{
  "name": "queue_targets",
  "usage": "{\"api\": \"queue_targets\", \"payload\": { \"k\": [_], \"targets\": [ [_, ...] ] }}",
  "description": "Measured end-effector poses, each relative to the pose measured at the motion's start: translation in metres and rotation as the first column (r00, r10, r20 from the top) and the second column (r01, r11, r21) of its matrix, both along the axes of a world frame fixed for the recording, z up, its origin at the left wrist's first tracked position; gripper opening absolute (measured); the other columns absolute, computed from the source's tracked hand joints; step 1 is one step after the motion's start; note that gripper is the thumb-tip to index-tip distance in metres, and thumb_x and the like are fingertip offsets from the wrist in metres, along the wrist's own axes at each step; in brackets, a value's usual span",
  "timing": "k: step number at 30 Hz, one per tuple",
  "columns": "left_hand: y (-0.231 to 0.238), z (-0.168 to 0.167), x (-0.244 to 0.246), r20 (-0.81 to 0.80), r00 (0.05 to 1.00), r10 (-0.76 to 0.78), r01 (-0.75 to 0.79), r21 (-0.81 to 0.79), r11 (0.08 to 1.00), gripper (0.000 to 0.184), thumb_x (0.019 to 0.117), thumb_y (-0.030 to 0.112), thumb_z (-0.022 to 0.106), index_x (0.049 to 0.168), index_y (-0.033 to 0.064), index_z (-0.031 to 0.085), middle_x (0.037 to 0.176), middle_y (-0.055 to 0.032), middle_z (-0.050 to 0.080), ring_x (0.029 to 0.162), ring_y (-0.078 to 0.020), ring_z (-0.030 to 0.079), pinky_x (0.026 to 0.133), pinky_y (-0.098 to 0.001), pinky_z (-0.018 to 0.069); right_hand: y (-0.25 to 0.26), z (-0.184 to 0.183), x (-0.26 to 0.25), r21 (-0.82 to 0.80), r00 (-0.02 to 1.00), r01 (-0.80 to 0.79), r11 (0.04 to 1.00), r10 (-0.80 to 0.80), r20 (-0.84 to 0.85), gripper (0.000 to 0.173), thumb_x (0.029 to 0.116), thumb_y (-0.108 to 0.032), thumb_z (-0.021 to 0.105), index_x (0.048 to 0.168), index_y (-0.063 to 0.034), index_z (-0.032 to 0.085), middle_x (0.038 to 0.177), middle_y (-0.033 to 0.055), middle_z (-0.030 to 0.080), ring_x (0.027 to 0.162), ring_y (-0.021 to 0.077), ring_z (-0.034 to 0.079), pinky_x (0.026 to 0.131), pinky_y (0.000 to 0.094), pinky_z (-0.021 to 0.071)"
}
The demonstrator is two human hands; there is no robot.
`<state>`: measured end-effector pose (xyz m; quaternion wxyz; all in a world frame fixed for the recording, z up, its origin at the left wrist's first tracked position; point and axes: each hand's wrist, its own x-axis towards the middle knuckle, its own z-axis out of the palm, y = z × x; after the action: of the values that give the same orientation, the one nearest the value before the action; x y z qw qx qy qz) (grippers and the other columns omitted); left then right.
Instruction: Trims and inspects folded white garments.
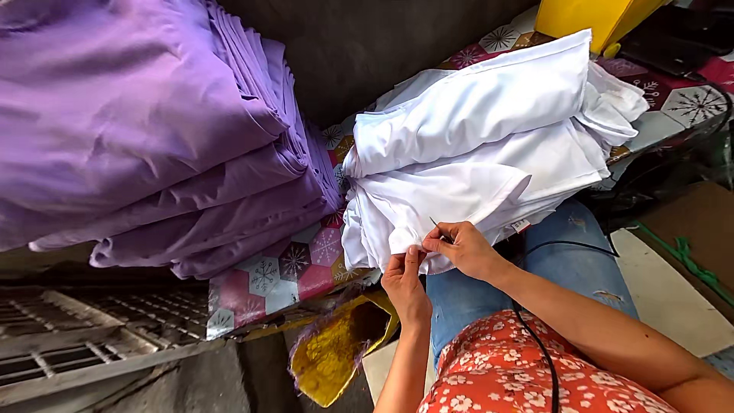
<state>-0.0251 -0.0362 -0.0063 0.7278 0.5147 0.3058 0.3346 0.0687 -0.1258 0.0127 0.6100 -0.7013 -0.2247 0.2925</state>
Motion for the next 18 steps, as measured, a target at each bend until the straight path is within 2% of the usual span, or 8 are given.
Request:
{"api": "queue_targets", "payload": {
  "k": [3, 5, 6, 9, 11, 14, 16, 18],
  "targets": [
    [-0.004, 0.000, -0.001, 0.041, 0.998, 0.052, -0.051, -0.016, 0.999, 0.016, 0.0962, -0.012, 0.054, 0.089, 0.0019, 0.059, 0.075, -0.0014, 0.071, 0.072, -0.0103, 0.072, 0.075, -0.0273, 0.0624, 0.001, 0.002, -0.001, 0.105, 0.982, -0.005, 0.994, 0.025, -0.187, 0.010, 0.0993, -0.007, 0.062, 0.092, -0.0035, 0.067, 0.076, -0.0065, 0.061, 0.065, -0.0051, 0.053, 0.062, 0.0135, 0.0442],
    [-0.005, -0.001, -0.003, 0.078, 0.993, 0.086, -0.089, 0.031, 0.996, 0.024, 0.0936, -0.014, 0.056, 0.095, 0.0071, 0.046, 0.073, 0.0015, 0.070, 0.069, -0.0093, 0.072, 0.071, -0.0267, 0.0629, 0.000, 0.005, -0.006, 0.112, 0.987, -0.023, 0.993, 0.041, -0.155, 0.010, 0.0996, -0.009, 0.062, 0.092, -0.0043, 0.067, 0.076, -0.0070, 0.060, 0.067, -0.0054, 0.054, 0.064, 0.0126, 0.0451],
    [-0.004, -0.004, -0.005, 0.108, 0.990, 0.088, -0.098, 0.095, 0.991, 0.025, 0.0922, -0.015, 0.056, 0.097, 0.0072, 0.045, 0.074, 0.0027, 0.070, 0.069, -0.0083, 0.072, 0.071, -0.0261, 0.0629, 0.000, 0.007, -0.009, 0.099, 0.992, -0.034, 0.994, 0.046, -0.117, 0.010, 0.0992, -0.010, 0.062, 0.092, -0.0042, 0.067, 0.076, -0.0069, 0.059, 0.065, -0.0054, 0.052, 0.063, 0.0124, 0.0438],
    [0.002, -0.017, -0.013, 0.157, 0.987, 0.017, -0.081, 0.409, 0.909, 0.017, 0.0906, -0.012, 0.062, 0.107, -0.0078, 0.067, 0.093, 0.0000, 0.075, 0.086, -0.0045, 0.072, 0.083, -0.0237, 0.0606, 0.002, 0.010, -0.016, 0.044, 0.998, -0.048, 0.998, 0.046, 0.046, 0.014, 0.0973, -0.015, 0.064, 0.091, -0.0041, 0.069, 0.073, -0.0064, 0.055, 0.063, -0.0048, 0.047, 0.060, 0.0130, 0.0399],
    [0.005, -0.021, -0.018, 0.135, 0.990, -0.038, -0.039, 0.522, 0.852, 0.027, 0.0853, -0.011, 0.064, 0.112, -0.0148, 0.067, 0.101, -0.0033, 0.073, 0.094, -0.0025, 0.069, 0.089, -0.0214, 0.0578, 0.006, 0.008, -0.021, 0.011, 0.973, -0.035, 0.999, 0.032, 0.230, 0.019, 0.0959, -0.020, 0.063, 0.089, -0.0034, 0.070, 0.073, -0.0030, 0.055, 0.064, 0.0001, 0.046, 0.060, 0.0175, 0.0389],
    [0.010, -0.026, -0.019, 0.119, 0.993, 0.006, -0.077, 0.601, 0.796, 0.025, 0.0793, -0.010, 0.070, 0.104, -0.0135, 0.072, 0.091, -0.0028, 0.072, 0.087, 0.0010, 0.067, 0.085, -0.0167, 0.0566, 0.009, 0.007, -0.026, -0.034, 0.859, -0.036, 0.999, 0.048, 0.510, 0.023, 0.0938, -0.020, 0.063, 0.088, 0.0011, 0.072, 0.076, 0.0095, 0.063, 0.065, 0.0172, 0.058, 0.060, 0.0331, 0.0466],
    [0.013, -0.026, -0.019, 0.110, 0.993, 0.051, -0.107, 0.599, 0.794, 0.017, 0.0810, -0.011, 0.070, 0.097, -0.0099, 0.075, 0.085, -0.0011, 0.071, 0.082, 0.0022, 0.066, 0.079, -0.0143, 0.0563, 0.010, 0.009, -0.024, -0.073, 0.856, -0.080, 0.994, 0.106, 0.506, 0.024, 0.0950, -0.020, 0.063, 0.090, 0.0017, 0.072, 0.077, 0.0107, 0.063, 0.067, 0.0191, 0.060, 0.061, 0.0355, 0.0481],
    [0.014, -0.025, -0.020, 0.091, 0.994, 0.059, -0.100, 0.545, 0.832, 0.014, 0.0845, -0.011, 0.070, 0.097, -0.0076, 0.075, 0.084, 0.0009, 0.072, 0.080, 0.0017, 0.067, 0.078, -0.0154, 0.0574, 0.008, 0.014, -0.014, -0.081, 0.941, -0.203, 0.976, 0.218, 0.259, 0.025, 0.1010, -0.022, 0.059, 0.095, -0.0008, 0.071, 0.079, 0.0026, 0.059, 0.070, 0.0074, 0.053, 0.066, 0.0256, 0.0434]
  ]
}}
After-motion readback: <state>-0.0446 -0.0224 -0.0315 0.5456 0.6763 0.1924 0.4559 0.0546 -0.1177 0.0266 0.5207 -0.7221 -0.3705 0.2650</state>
